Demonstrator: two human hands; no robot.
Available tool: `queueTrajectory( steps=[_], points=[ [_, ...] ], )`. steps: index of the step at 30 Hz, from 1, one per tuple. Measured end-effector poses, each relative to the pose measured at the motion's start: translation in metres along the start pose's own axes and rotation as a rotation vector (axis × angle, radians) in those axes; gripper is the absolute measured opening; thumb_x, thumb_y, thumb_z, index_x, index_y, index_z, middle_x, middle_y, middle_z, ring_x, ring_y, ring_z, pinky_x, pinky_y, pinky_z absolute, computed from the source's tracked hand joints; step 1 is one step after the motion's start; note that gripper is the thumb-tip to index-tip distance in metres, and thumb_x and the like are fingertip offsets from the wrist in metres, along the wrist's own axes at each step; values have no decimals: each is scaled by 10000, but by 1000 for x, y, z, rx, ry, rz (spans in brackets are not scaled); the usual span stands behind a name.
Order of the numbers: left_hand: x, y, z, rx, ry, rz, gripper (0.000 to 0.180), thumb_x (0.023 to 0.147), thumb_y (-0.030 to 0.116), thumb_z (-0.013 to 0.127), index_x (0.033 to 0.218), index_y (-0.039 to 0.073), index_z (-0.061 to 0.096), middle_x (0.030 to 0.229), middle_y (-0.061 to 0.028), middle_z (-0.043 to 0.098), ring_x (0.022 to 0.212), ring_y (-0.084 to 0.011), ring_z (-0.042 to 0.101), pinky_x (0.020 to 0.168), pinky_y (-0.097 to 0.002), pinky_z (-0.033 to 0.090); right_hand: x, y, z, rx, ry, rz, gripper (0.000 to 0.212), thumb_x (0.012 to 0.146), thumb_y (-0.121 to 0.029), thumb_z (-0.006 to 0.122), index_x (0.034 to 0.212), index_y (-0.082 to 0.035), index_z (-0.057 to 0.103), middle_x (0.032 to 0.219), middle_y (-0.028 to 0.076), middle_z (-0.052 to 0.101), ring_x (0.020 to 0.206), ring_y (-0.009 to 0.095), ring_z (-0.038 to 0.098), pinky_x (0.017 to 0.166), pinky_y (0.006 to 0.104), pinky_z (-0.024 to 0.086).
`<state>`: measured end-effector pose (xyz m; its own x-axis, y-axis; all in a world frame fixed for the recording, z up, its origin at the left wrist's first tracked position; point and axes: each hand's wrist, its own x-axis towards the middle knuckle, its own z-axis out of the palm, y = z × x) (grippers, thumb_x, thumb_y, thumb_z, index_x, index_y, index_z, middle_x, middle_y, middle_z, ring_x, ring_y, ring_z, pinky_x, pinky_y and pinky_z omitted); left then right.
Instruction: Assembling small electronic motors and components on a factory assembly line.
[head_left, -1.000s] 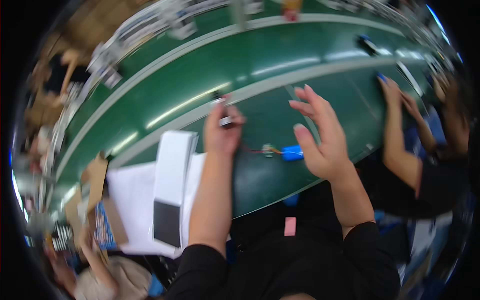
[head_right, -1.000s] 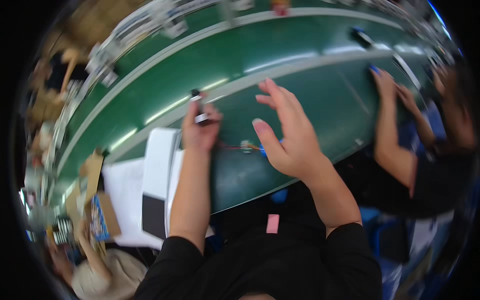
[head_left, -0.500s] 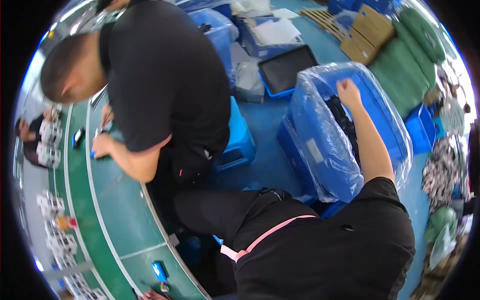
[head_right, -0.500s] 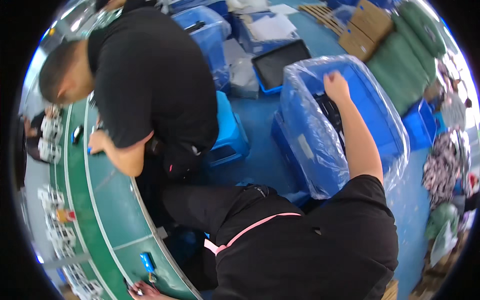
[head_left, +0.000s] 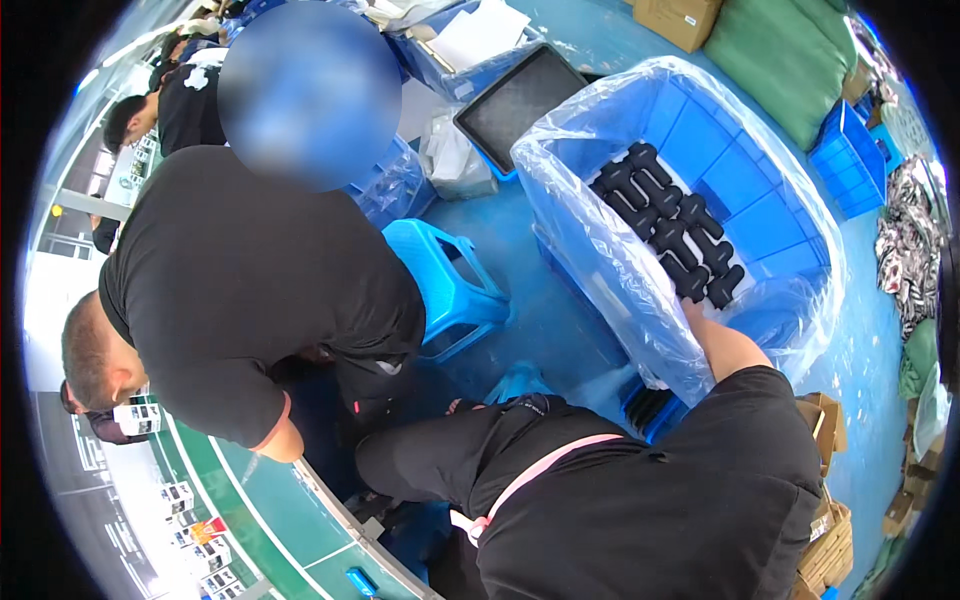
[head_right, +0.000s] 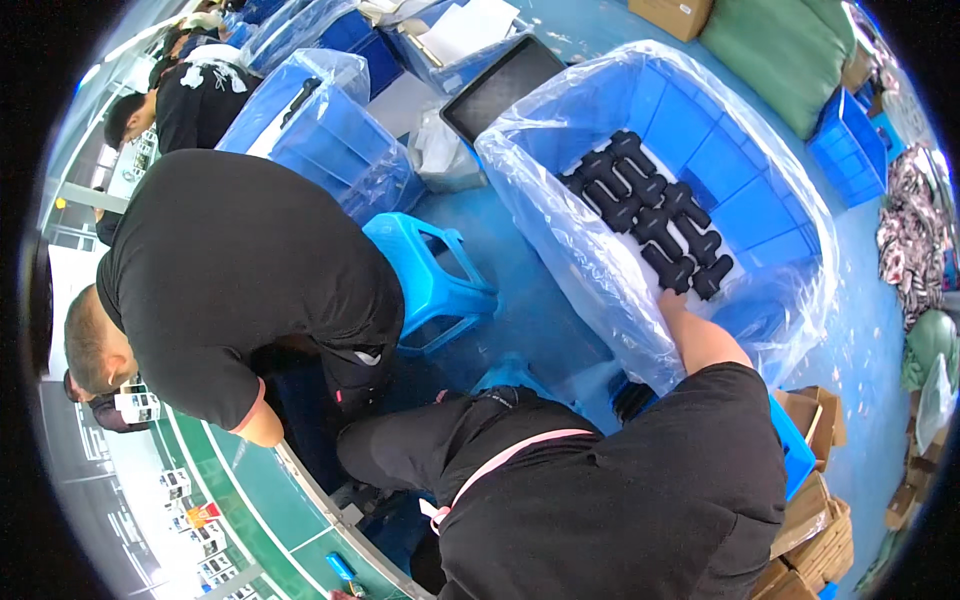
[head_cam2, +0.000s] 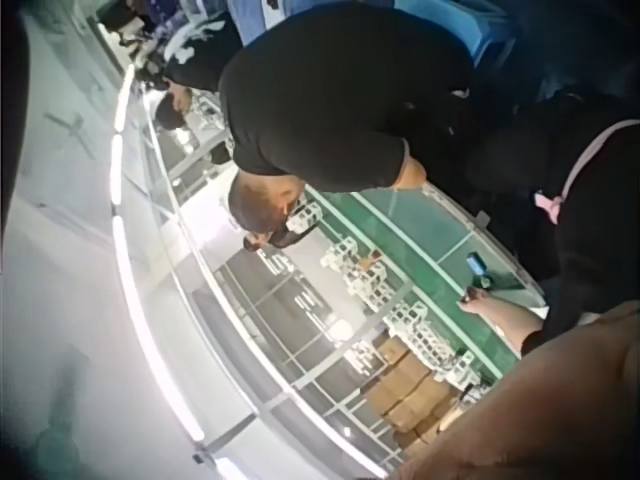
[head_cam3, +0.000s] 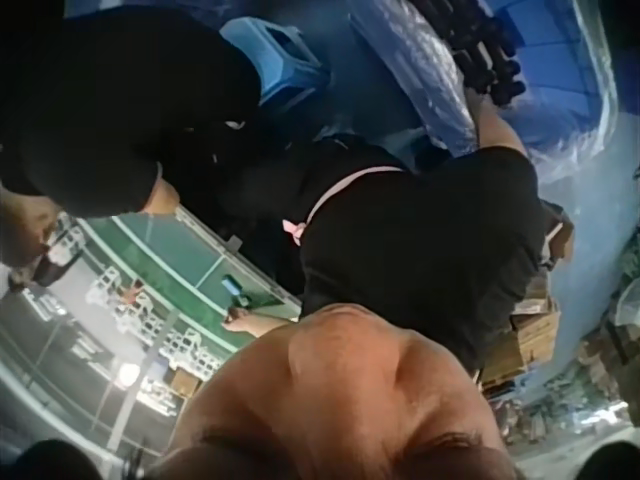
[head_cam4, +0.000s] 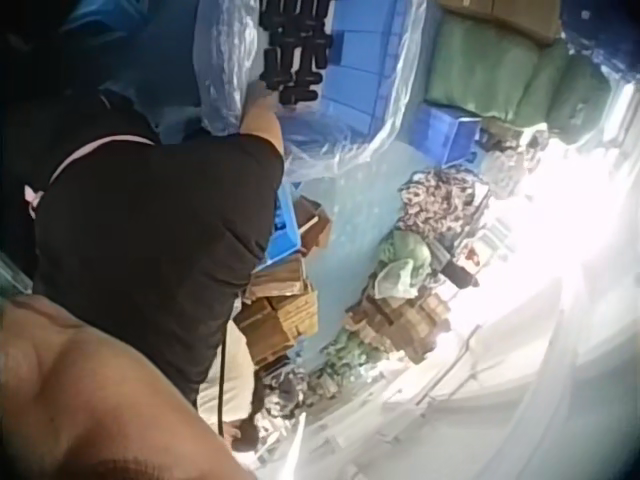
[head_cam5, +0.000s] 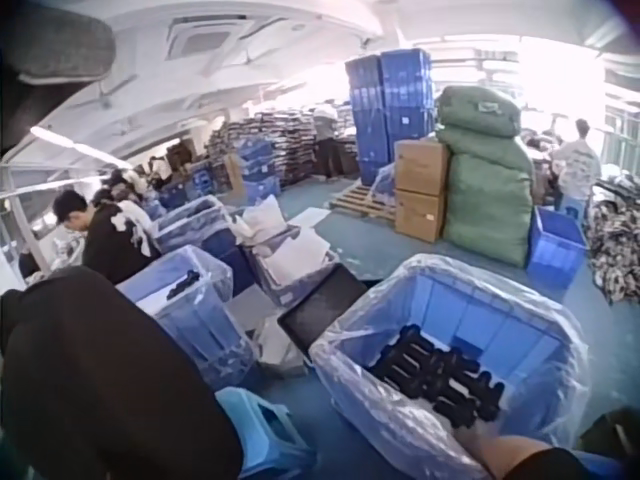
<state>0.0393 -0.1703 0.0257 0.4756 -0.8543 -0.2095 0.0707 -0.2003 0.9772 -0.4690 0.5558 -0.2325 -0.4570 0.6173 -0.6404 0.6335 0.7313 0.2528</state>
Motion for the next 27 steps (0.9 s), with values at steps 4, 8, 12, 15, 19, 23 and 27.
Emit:
queueTrajectory(
  steps=[4,8,12,15,19,23,27],
  points=[
    [-19,6,13,4,65,9,291,1056,275,503,866,58,542,966,-144,561,857,-295,459,819,-531,381,8,-6,8,164,65,143,661,869,-439,691,1251,97,625,1279,257,661,1203,381,643,992,447,528],
    [-32,6,4,-37,29,21,360,1088,305,467,1038,-14,627,1144,-198,602,1011,-342,564,916,-526,415,31,-3,10,601,248,266,727,854,-440,727,1298,120,592,1333,254,643,1237,373,626,1005,444,522],
    [-14,6,5,-54,64,-58,453,1089,386,457,1122,-47,586,1234,-227,594,1135,-394,564,1019,-558,409,82,12,42,1773,370,264,813,787,-308,849,1392,91,481,1380,204,588,1203,325,622,953,437,541],
    [73,-4,-31,-143,-193,37,472,1016,527,548,984,56,557,793,-46,603,738,-172,605,695,-317,529,93,31,56,1959,-69,239,559,834,-229,819,1310,-72,571,1188,133,621,934,315,604,637,459,515],
    [74,-20,-33,60,-106,-103,578,938,690,539,956,116,600,682,20,560,559,-114,512,519,-235,360,146,62,43,1891,-297,136,376,870,-378,771,1108,-144,599,895,77,549,692,242,544,547,375,453],
    [79,-16,-32,349,-155,-9,389,931,528,659,994,149,600,693,9,532,511,-111,469,430,-260,321,115,72,-6,1661,-428,-52,238,858,-332,807,906,-179,632,761,-9,567,525,157,468,465,265,406],
    [72,-28,-39,580,-168,193,433,907,412,714,970,-8,637,756,-104,635,583,-188,621,456,-333,465,51,56,-106,1418,-294,-226,229,817,-119,734,683,-104,549,542,11,503,413,145,462,376,275,360]
  ],
)
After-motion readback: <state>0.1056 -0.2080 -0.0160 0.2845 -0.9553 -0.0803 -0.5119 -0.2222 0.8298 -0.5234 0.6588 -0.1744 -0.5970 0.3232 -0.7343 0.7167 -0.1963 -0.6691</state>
